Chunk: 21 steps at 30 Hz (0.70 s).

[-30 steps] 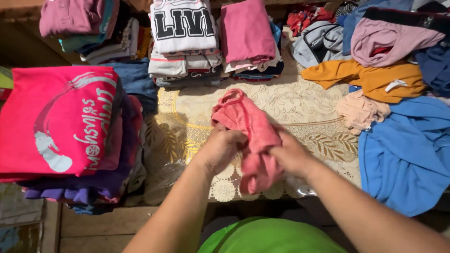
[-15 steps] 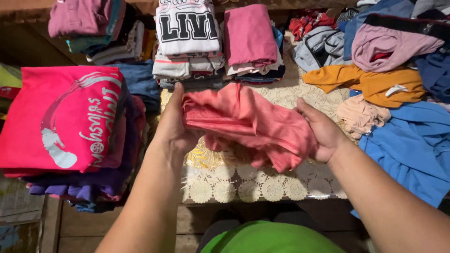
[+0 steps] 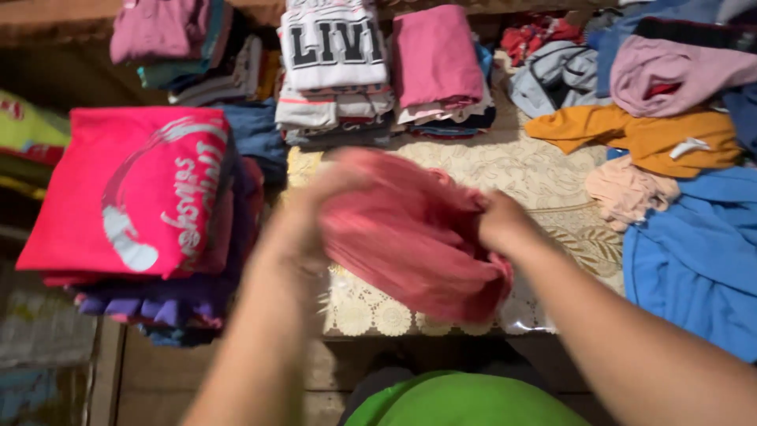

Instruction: The person folds several clean garments one by one on a table. They handle a white t-shirt, a red t-shirt, and two pink tops, smoothing and folding each into a neat rectangle before stacking them. The camera remains in a stable overhead position throughout.

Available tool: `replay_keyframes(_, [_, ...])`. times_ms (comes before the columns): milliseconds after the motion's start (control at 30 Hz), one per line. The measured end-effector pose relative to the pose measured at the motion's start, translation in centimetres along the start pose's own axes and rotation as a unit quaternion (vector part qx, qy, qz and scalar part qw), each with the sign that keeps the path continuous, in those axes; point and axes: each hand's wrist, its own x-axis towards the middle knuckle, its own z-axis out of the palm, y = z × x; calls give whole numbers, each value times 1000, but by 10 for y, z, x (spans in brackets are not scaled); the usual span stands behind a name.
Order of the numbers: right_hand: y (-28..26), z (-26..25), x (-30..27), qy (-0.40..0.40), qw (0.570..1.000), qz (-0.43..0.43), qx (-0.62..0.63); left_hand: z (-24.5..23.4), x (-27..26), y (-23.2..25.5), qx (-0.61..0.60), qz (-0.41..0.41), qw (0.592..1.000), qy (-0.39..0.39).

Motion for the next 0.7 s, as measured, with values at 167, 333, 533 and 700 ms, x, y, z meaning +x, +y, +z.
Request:
replay_keyframes(167, [-12,-28,-14,-243,872,-6,426,-43,9,1,390,334,792,329])
replay_keyframes(333, [-74,-16,-70,-549,672,-37,496,-5,28,-105,496,171,845,102])
replay_keyframes(533, [-54,-8,-117,-673,606,-75,417,11,47,-103,297,121,946,50])
replay_keyframes(700, [-59,-34,-103,-539,724,-89,422,8,47,-70,26,57,996,-57])
